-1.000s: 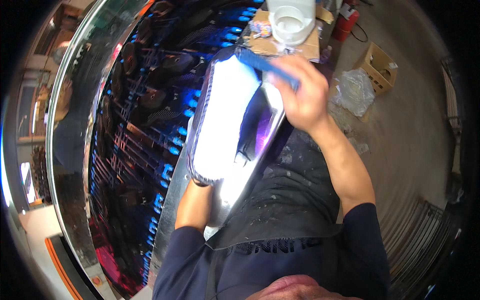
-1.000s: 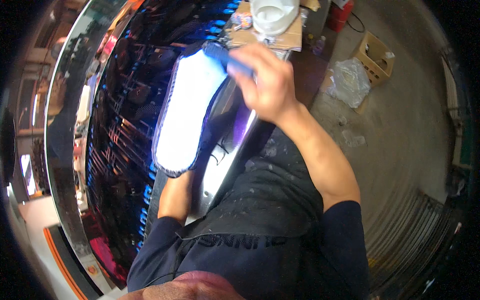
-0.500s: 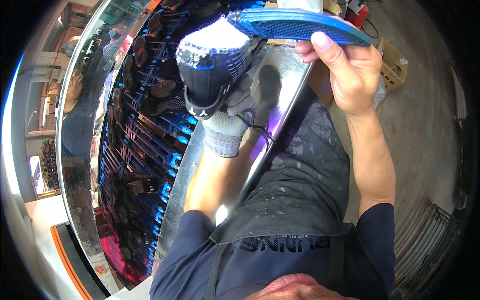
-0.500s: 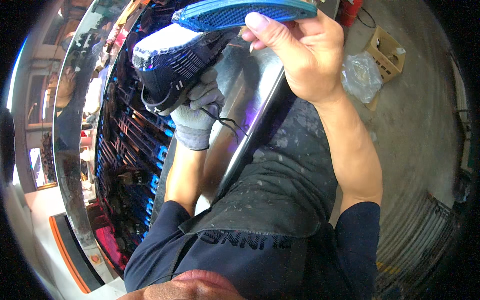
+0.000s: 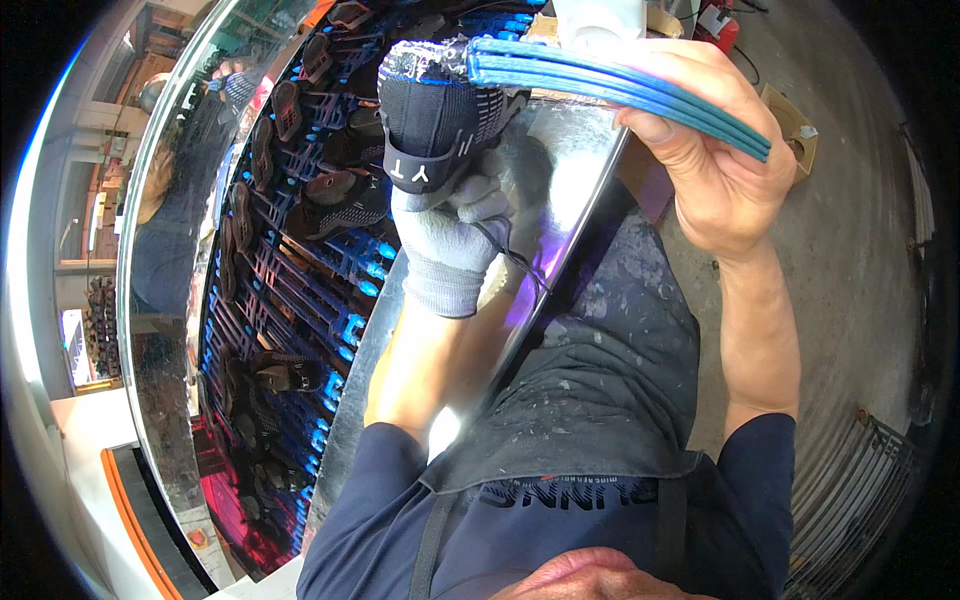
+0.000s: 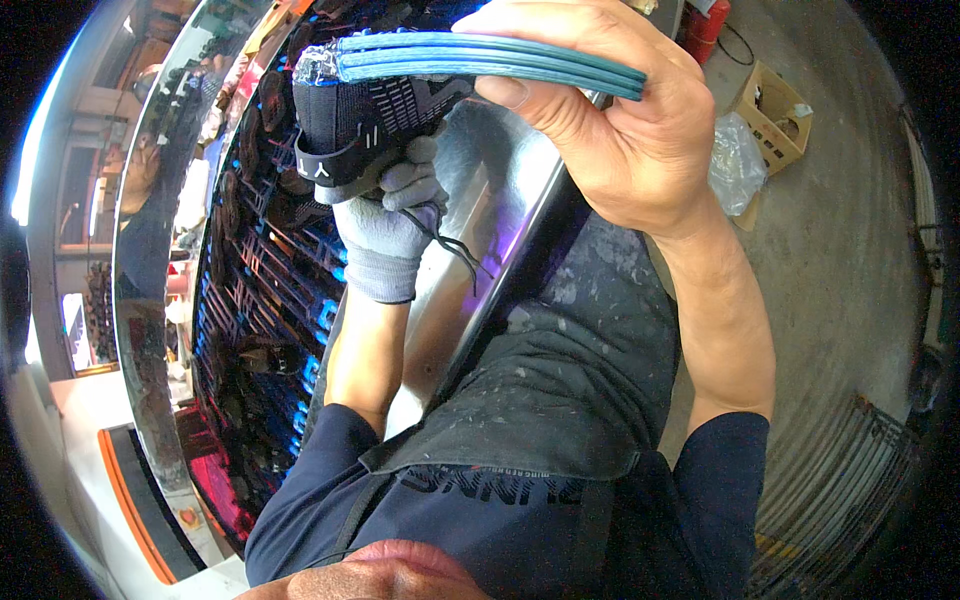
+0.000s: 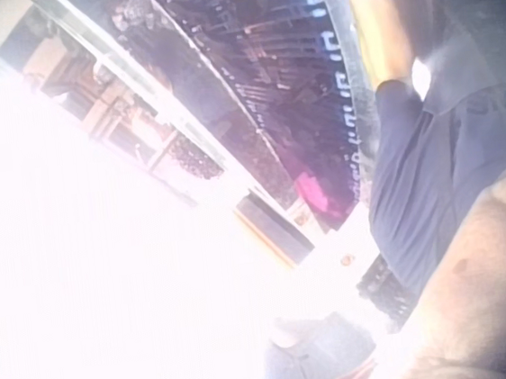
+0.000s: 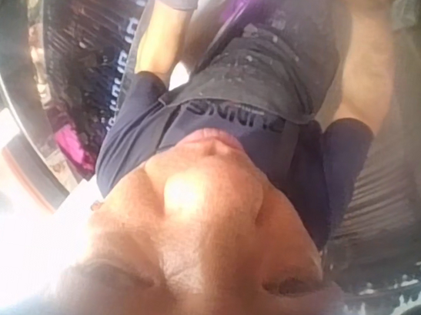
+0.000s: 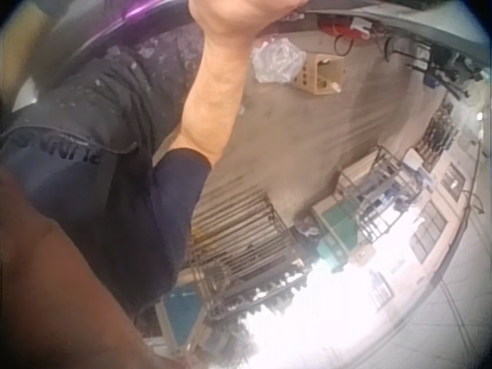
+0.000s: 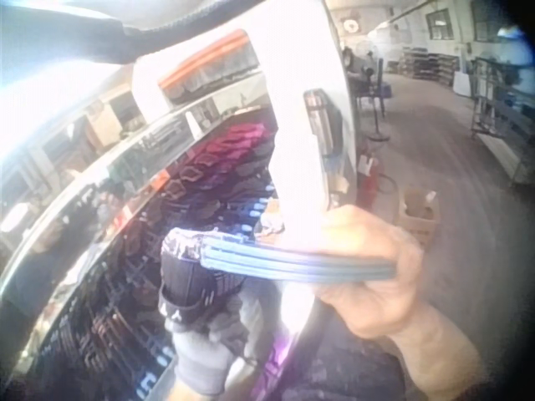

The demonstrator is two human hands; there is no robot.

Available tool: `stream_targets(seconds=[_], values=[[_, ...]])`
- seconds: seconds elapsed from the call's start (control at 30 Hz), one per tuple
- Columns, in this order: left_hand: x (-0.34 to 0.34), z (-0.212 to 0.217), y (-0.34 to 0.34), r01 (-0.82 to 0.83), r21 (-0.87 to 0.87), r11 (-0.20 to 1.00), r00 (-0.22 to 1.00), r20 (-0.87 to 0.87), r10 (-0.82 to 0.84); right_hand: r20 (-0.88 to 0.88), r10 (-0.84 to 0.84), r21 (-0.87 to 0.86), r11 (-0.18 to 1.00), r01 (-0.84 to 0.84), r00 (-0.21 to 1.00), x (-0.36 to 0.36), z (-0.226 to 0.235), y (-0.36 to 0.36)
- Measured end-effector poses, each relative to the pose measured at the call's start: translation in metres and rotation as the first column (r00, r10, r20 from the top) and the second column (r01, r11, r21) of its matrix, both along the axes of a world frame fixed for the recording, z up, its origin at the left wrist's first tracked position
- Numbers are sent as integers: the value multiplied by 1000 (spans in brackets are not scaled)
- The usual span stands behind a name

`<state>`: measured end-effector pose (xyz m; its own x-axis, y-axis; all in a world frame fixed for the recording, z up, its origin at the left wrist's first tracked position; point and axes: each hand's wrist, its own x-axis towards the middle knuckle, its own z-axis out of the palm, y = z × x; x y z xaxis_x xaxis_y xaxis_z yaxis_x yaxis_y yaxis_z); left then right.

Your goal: The person applies a white adhesive to the sole of a black sneaker using a blue plastic spreader. The person repeatedly dips the spreader into a container of glue and spreads it evenly across the shoe sole, then places the shoe on a metal workbench.

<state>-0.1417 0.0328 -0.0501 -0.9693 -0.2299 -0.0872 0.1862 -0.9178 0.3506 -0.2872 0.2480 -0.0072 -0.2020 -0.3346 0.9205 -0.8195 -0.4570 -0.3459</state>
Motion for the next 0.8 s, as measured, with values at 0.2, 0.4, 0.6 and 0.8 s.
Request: stream_targets(seconds=[0.2, 0.4, 0.6, 0.8], values=[[1, -6, -5, 15, 47, 999, 1000, 20, -16, -165, -147, 63, 985, 159, 975, -4, 14, 0], [4, -5, -6, 23, 53, 998, 999, 41, -26, -204, -147, 130, 976, 175, 968, -13, 11, 10], [10, -1, -4, 37, 61, 997, 999, 24, -39, 6, -43, 142, 989, 42, 999, -20, -25, 21], [34, -47, -24, -49, -259, 965, 999, 1, 51, 721, 141, -95, 990, -105, 678, -3, -55, 19]])
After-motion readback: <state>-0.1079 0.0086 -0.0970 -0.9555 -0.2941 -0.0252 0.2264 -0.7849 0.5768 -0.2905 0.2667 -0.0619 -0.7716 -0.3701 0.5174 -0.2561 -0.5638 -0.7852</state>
